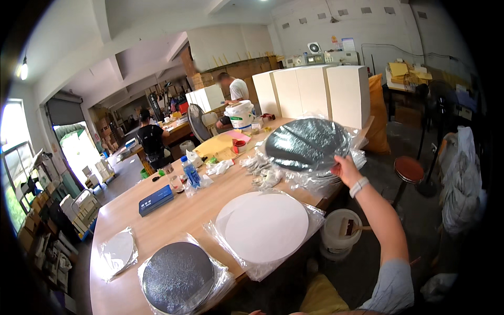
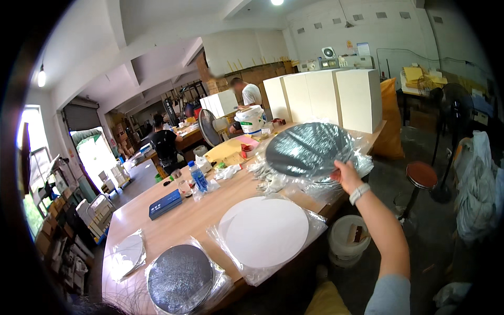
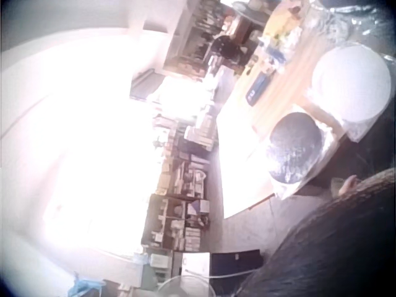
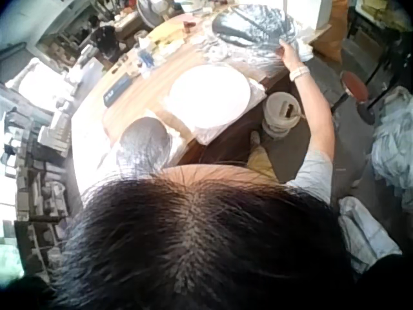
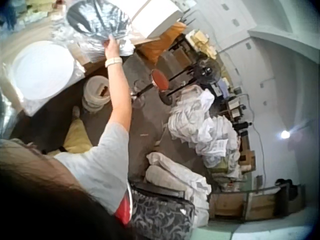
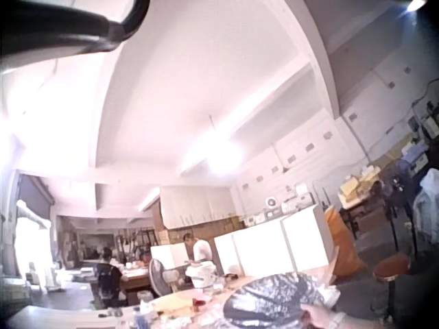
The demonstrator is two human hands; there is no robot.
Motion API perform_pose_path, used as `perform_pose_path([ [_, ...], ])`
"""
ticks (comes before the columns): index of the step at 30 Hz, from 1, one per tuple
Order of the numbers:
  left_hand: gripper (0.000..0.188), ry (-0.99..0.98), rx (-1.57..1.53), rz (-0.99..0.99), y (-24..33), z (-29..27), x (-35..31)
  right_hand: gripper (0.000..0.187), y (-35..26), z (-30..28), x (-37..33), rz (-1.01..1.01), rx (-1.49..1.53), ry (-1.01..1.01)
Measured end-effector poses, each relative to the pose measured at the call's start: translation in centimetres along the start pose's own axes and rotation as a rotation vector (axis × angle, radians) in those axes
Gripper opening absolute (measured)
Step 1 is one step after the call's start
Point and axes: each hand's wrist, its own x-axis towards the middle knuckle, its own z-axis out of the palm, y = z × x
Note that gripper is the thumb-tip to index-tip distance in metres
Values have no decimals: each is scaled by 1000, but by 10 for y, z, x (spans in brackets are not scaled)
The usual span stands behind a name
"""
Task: The person wraps round discs in clear plastic film at a workbench. They pick up a disc, place it on a sheet of plastic, and fold the film over to enclose it, repeating this process for multiple items.
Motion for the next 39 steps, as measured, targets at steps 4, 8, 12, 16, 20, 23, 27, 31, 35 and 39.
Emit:
perform_pose_path([
  [4, 67, -281, 71, -104, -66, -6, -4, 21, 44, -73, 65, 246, -201, 85],
  [8, 80, -375, 253, 256, -85, -20, 22, 27, 53, -65, 73, 309, -252, 101],
  [12, 21, -113, 544, 440, 67, 18, 138, 56, 26, -70, 49, 325, -571, 125],
  [16, 14, -199, 846, 333, 55, 40, 176, 57, 7, -62, 11, 15, -1273, 57],
  [20, 14, -308, 924, 164, 45, 42, 176, 20, 43, 21, -79, -260, -1044, -639],
  [23, 13, -318, 1037, 303, 45, 53, 181, 24, 105, 50, -122, -326, -992, -1073],
  [27, 14, -262, 1035, 413, 54, 41, 180, 18, 148, 92, -151, -684, -1101, -1220],
  [31, 18, -513, 951, 244, 57, 31, 198, 14, 160, 92, -148, -536, -1055, -1172],
  [35, 18, -448, 511, 260, 18, 22, 249, 11, 165, 94, -148, -650, -1120, -1212],
  [39, 24, -570, 529, 391, 1, 27, 260, 9, 138, 96, -158, -817, -1111, -1239],
])
